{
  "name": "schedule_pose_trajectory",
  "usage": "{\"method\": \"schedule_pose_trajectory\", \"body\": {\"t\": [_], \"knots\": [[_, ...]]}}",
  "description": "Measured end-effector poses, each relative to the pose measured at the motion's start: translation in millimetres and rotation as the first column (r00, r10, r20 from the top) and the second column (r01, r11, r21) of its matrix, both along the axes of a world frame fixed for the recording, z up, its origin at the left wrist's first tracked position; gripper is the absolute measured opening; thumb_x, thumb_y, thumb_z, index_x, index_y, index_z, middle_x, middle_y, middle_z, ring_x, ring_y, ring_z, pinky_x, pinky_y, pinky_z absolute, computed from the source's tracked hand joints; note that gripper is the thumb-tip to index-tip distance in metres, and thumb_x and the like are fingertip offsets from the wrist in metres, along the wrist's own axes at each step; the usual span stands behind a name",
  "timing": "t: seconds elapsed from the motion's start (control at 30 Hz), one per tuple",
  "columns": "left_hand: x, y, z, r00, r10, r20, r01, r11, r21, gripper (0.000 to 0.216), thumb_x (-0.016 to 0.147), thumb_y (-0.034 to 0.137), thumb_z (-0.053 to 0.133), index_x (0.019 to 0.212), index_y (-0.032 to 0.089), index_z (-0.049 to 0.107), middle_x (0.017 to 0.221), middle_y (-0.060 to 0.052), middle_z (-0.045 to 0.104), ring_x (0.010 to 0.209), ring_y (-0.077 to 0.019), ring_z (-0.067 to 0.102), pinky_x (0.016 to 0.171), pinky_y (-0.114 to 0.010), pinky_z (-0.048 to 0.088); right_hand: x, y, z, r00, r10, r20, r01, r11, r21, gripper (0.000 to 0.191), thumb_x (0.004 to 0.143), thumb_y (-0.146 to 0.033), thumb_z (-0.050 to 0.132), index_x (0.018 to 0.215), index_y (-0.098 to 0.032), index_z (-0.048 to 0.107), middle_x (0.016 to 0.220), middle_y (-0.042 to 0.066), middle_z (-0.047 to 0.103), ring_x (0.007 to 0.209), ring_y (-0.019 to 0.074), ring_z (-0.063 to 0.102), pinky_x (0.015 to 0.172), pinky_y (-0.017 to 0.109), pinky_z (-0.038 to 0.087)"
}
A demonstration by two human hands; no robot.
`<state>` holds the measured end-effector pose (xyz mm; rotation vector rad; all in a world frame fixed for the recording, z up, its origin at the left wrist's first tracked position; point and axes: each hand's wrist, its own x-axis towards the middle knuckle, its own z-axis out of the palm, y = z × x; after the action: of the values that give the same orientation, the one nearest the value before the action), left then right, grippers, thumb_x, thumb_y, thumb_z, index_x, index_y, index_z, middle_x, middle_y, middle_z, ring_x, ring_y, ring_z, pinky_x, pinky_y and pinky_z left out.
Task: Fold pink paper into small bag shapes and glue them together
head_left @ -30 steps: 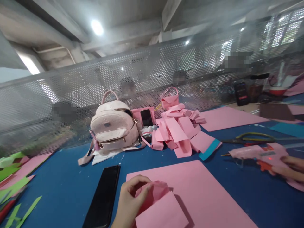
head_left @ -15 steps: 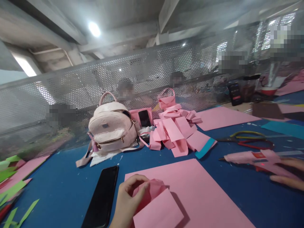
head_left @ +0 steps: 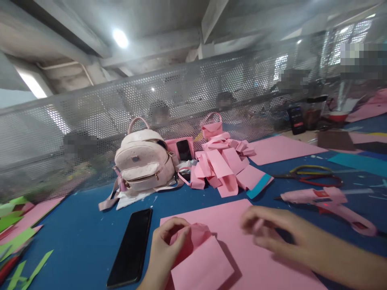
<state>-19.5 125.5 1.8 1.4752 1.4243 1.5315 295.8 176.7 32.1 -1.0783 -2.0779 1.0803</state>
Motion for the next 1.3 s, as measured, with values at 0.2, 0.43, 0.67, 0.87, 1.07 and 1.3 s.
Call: {"method": "schedule_pose_trajectory", "body": {"t": [0.2,0.43,0.67,0.87,1.07,1.3], "knots": [[-1,-3,1.6,0.997,0.063,0.039,-0.062,0.998,-0.003,0.011,0.077,0.028,0.074,0.074,0.017,0.075,0.072,-0.003,0.076,0.070,-0.0185,0.070,0.068,-0.023,0.054,-109,20,-4.2,0.938,0.140,-0.317,-0.216,0.952,-0.218,0.030,0.082,-0.041,0.073,0.103,-0.021,0.064,0.102,0.003,0.066,0.084,0.0173,0.061,0.072,0.027,0.049],[1,-3,2.2,0.998,0.040,0.041,-0.039,0.999,-0.021,0.006,0.076,0.023,0.072,0.073,0.018,0.073,0.070,-0.002,0.073,0.068,-0.0177,0.068,0.066,-0.022,0.054,-123,25,-31.1,0.927,0.177,-0.331,-0.244,0.954,-0.176,0.017,0.085,-0.034,0.072,0.087,-0.019,0.065,0.085,-0.001,0.063,0.074,0.0141,0.051,0.069,0.026,0.040],[2,3,-0.9,0.999,-0.037,0.038,0.041,0.992,-0.117,0.009,0.075,0.026,0.072,0.076,0.018,0.074,0.074,-0.004,0.076,0.071,-0.0190,0.070,0.068,-0.023,0.055,-124,25,-34.1,0.939,0.179,-0.294,-0.240,0.953,-0.185,0.015,0.087,-0.031,0.071,0.087,-0.018,0.065,0.079,-0.002,0.059,0.069,0.0127,0.047,0.063,0.024,0.037],[1,4,-1.1,0.996,-0.037,0.078,0.052,0.977,-0.206,0.009,0.075,0.027,0.075,0.073,0.017,0.074,0.073,-0.005,0.076,0.072,-0.0193,0.070,0.067,-0.023,0.052,-125,25,-38.1,0.950,0.180,-0.256,-0.228,0.957,-0.176,0.017,0.088,-0.035,0.069,0.087,-0.019,0.065,0.077,-0.002,0.060,0.067,0.0128,0.047,0.061,0.025,0.038],[2,1,0.7,0.995,-0.051,0.082,0.064,0.985,-0.158,0.004,0.073,0.021,0.075,0.070,0.018,0.075,0.067,-0.001,0.071,0.065,-0.0138,0.064,0.063,-0.018,0.049,-125,23,-33.1,0.961,0.164,-0.221,-0.204,0.963,-0.174,0.005,0.081,-0.021,0.068,0.085,-0.019,0.065,0.081,-0.001,0.065,0.068,0.0129,0.050,0.062,0.025,0.041],[4,0,0.5,0.987,-0.089,0.134,0.102,0.990,-0.095,0.005,0.076,0.021,0.075,0.072,0.018,0.075,0.071,-0.002,0.071,0.068,-0.0156,0.067,0.068,-0.021,0.054,-125,21,-31.4,0.964,0.155,-0.214,-0.193,0.967,-0.167,0.008,0.077,-0.017,0.069,0.085,-0.020,0.066,0.082,-0.001,0.067,0.069,0.0130,0.052,0.063,0.024,0.043]]}}
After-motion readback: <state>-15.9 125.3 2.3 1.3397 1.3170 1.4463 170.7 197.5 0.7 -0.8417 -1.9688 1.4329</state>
